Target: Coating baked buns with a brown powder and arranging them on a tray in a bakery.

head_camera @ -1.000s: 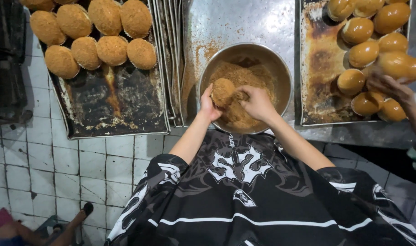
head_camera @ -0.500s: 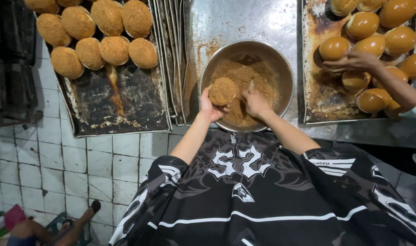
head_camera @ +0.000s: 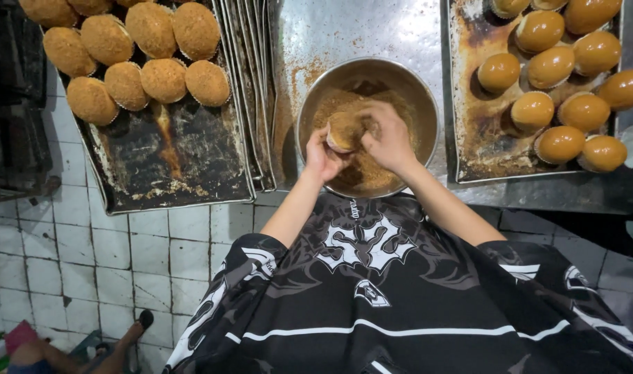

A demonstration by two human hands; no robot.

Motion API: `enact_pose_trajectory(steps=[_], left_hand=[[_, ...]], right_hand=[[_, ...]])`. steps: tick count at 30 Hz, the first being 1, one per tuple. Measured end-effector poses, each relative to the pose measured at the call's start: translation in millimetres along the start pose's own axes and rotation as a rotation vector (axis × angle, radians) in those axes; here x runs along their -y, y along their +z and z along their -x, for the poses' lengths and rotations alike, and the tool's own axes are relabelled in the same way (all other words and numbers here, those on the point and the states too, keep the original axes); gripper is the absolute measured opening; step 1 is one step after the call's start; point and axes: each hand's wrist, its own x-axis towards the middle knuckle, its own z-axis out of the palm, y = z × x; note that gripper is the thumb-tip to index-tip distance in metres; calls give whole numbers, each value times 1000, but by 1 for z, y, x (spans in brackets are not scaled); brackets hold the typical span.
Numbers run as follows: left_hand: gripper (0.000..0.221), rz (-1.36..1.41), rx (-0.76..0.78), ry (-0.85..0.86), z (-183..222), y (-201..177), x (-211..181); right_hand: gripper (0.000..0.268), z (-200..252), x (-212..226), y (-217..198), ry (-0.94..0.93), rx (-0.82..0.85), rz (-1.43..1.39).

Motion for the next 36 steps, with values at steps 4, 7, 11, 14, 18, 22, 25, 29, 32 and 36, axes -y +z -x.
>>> enact_pose_trajectory(steps=[4,7,11,14,18,22,25,29,32,36], left_hand=[[57,52,66,80,-10,-5,5],[67,-226,66,335,-19,-4,13],[78,-481,146,572,-22,-4,30],[85,-428,355,669,-40,-19,34],[82,-311,451,729,-12,-13,25],[69,-435,257,639,-17,-47,15],[69,-540,138,520,-18,-54,12],[61,-552,74,457,-6,-56,18],[56,-549,55,484,-28,-68,24],[59,-534,115,788,-45,-75,6]], right_hand=[[52,16,-59,29,205,-10,95],[88,30,-109,64,497,35,-671],[98,22,-73,49,483,-125,-575],[108,14,-30,24,249,-200,-290],[116,19,-19,9,211,-164,-44],[59,25,-127,63,997,-150,-682],[109,23,-86,35,741,-125,-190],[121,29,-64,31,415,-69,-95],[97,25,-93,44,948,5,-576],[94,22,-78,53,800,-62,-531]])
